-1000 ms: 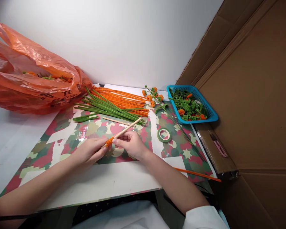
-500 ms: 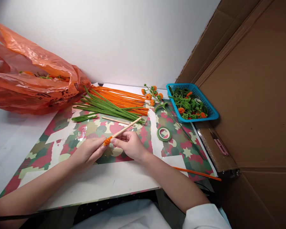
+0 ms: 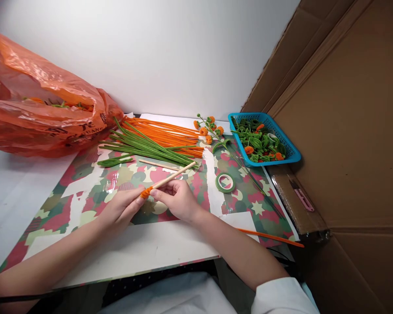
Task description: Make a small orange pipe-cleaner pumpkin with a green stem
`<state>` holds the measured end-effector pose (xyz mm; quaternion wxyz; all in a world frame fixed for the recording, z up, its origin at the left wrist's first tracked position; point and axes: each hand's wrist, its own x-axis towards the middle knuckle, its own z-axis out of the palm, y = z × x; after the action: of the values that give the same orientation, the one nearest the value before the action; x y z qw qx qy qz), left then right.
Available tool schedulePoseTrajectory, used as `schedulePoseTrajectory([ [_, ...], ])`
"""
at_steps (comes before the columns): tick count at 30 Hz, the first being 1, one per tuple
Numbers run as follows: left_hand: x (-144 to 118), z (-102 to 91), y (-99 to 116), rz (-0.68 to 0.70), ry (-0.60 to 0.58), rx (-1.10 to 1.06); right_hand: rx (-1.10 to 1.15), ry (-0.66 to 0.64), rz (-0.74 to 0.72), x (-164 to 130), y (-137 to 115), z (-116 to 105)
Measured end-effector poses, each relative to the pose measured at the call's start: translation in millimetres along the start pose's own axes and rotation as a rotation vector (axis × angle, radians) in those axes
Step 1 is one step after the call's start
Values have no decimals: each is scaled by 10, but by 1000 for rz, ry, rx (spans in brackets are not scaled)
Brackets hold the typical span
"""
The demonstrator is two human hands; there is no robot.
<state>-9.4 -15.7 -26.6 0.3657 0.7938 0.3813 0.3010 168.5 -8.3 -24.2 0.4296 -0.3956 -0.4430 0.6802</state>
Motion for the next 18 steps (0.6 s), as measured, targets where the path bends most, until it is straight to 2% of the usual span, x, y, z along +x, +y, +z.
schedulePoseTrajectory([
  [10, -1, 82, 2, -141, 7, -421, -48, 7, -70, -30, -13, 19],
  [18, -3, 83, -128, -348, -225, -1001, -112, 0, -213, -34, 15, -6],
])
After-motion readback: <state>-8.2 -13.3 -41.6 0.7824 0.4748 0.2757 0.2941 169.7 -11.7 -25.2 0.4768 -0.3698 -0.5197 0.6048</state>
